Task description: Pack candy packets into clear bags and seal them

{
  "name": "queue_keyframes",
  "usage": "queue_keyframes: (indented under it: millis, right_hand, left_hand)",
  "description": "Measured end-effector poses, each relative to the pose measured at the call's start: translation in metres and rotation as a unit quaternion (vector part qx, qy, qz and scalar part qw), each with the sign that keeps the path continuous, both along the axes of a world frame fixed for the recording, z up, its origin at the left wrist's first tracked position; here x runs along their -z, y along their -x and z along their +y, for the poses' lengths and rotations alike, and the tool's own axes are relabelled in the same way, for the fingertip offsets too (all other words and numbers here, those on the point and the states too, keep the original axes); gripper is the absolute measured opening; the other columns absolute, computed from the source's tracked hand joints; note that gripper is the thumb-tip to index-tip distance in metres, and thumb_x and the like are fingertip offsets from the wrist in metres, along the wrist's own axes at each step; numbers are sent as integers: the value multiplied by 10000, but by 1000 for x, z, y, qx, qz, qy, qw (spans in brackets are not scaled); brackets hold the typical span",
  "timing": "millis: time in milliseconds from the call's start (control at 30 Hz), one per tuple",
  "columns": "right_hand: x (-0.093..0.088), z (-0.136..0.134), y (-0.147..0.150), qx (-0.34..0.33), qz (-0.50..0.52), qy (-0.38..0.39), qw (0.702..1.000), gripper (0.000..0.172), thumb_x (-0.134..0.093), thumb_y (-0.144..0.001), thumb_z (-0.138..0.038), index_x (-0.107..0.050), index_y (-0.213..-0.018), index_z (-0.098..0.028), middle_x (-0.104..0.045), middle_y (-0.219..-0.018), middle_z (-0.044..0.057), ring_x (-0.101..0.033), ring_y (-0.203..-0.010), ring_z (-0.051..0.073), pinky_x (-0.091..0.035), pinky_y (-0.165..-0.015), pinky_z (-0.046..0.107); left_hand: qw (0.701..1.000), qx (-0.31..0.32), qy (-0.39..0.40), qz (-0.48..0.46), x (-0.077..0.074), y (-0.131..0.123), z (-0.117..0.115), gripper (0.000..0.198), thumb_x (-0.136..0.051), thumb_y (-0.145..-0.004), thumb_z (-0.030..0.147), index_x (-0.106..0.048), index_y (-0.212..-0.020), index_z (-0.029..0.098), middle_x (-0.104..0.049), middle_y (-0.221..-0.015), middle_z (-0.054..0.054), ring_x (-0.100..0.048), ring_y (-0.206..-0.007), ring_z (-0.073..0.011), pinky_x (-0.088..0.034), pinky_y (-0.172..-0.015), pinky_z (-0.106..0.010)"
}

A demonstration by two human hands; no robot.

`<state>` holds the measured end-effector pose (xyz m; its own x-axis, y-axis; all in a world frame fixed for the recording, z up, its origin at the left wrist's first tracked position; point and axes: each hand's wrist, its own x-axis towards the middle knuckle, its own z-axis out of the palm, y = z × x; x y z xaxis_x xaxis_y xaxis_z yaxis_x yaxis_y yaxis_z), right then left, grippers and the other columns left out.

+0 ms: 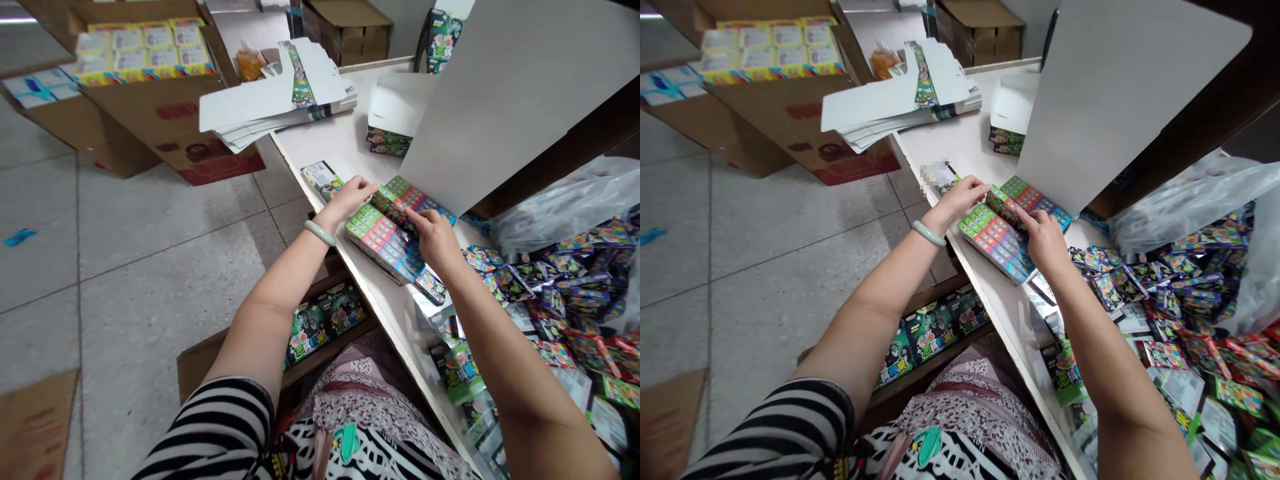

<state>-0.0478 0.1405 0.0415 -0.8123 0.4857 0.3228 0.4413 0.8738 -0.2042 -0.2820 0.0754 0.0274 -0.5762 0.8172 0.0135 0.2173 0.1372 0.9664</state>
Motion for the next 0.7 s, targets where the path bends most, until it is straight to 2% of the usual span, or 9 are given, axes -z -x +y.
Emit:
queue_keyframes:
  millis: [100,167,233,367,500,600,700]
  right_hand:
    - [-2,1,1,7,5,-7,1000,485,-331,-992,-221,-641,-1361,-267,-636,-1288,125,-566,-1142,323,-483,-976,527]
    - [-4,-1,3,-2,-3,-6,1000,449,-358,-1014,-336,-629,-1364,-259,-568,-1438,116,-485,-1309,355,-432,-1048,575]
    - [-3,-5,5,-30,-36,13,999,503,-340,-1026,-447,-569,-1418,-229,-510,-1520,117,-410,-1410,357,-364,-1119,596]
    - [6,-12,8,-55,-106,51,991,702,-301,-1014,-575,-412,-1516,-97,-405,-1590,188,-309,-1497,362,-238,-1198,609]
    - [15,-9,10,-62,-118,77,988,757,-356,-981,-625,-371,-1537,-111,-330,-1626,196,-255,-1525,361,-188,-1211,625]
    - [18,-6,5,-76,-53,122,988,720,-386,-966,-631,-432,-1499,-150,-393,-1597,187,-302,-1508,350,-206,-1207,623]
    - [23,-4,-12,-20,157,164,974,608,-391,-972,-594,-511,-1415,-194,-517,-1505,169,-428,-1436,295,-300,-1186,559]
  left_hand:
    - [1000,11,7,25,-3,7,3,160,-667,-814,228,-520,-771,183,-509,-720,49,-489,-706,-120,-405,-743,-252]
    - [999,10,17,33,-3,10,4,161,-673,-790,227,-518,-778,183,-516,-751,45,-495,-731,-124,-405,-769,-258]
    - [999,-2,35,32,0,10,3,157,-670,-766,201,-516,-798,186,-526,-779,40,-511,-757,-131,-411,-796,-266]
    - [996,-4,87,1,13,3,3,162,-670,-748,195,-535,-838,189,-572,-807,17,-565,-803,-162,-438,-809,-290]
    - [995,-2,90,-39,19,0,4,221,-701,-745,253,-548,-893,194,-624,-836,-2,-618,-840,-189,-469,-812,-305]
    - [992,-3,100,-73,16,2,4,319,-729,-716,228,-559,-982,185,-640,-814,-7,-640,-806,-199,-483,-770,-306]
    - [990,23,75,-115,16,5,-5,309,-728,-739,242,-586,-1004,173,-666,-850,-18,-656,-811,-181,-494,-750,-278]
